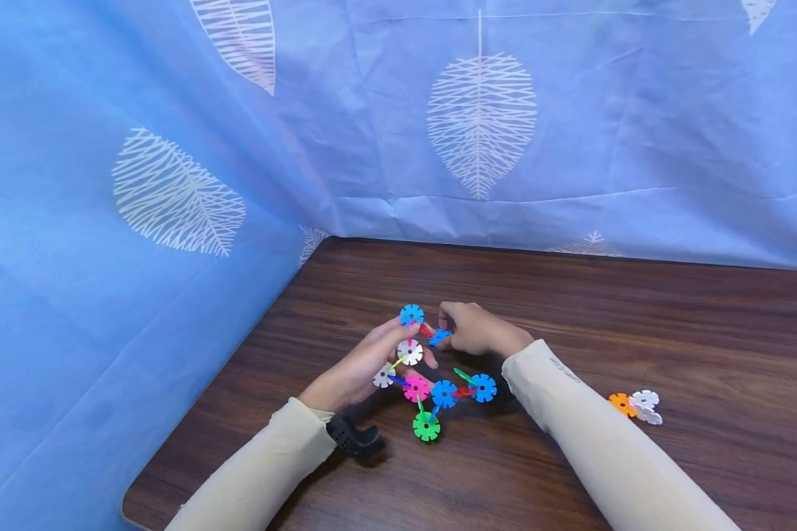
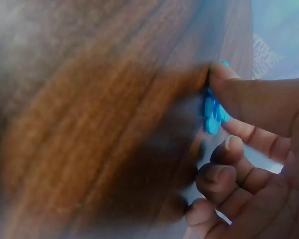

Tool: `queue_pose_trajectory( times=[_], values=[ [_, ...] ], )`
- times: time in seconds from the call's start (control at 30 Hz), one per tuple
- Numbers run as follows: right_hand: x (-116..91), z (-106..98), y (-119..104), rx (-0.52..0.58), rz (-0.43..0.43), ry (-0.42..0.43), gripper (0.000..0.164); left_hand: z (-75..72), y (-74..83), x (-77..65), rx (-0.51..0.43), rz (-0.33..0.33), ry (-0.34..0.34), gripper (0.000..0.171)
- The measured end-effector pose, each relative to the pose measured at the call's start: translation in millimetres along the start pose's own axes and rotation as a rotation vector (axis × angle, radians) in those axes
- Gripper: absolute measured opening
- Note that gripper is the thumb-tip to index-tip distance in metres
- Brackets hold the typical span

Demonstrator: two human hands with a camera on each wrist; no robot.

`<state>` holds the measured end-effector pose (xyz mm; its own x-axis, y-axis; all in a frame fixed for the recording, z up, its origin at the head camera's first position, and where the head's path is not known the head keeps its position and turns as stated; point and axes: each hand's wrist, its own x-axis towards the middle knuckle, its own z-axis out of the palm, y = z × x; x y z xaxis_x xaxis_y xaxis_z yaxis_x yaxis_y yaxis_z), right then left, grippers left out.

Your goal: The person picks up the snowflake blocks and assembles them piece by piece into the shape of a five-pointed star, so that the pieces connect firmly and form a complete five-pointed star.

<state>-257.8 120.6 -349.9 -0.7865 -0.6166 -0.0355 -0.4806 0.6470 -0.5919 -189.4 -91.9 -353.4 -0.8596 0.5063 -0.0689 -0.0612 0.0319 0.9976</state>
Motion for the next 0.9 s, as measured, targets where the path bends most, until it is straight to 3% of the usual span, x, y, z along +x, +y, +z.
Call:
queue_pose_trajectory(
  times=[0.27,0.6,0.9],
  values=[
    [-8,4,6,0.049,-0.007,0.054,0.029,0.6,-1.0,1.0,0.023,-0.005,0.012,0.037],
    [-11,-1,12,0.137,-0.013,-0.001,0.015,2.1,-2.0,2.0,0.034,-0.042,0.051,0.041],
    [-50,-13,-9,0.237,-0.043,0.184,0.019,-0.5,-4.9,4.2,0.030,-0.002,0.042,0.042]
  ],
)
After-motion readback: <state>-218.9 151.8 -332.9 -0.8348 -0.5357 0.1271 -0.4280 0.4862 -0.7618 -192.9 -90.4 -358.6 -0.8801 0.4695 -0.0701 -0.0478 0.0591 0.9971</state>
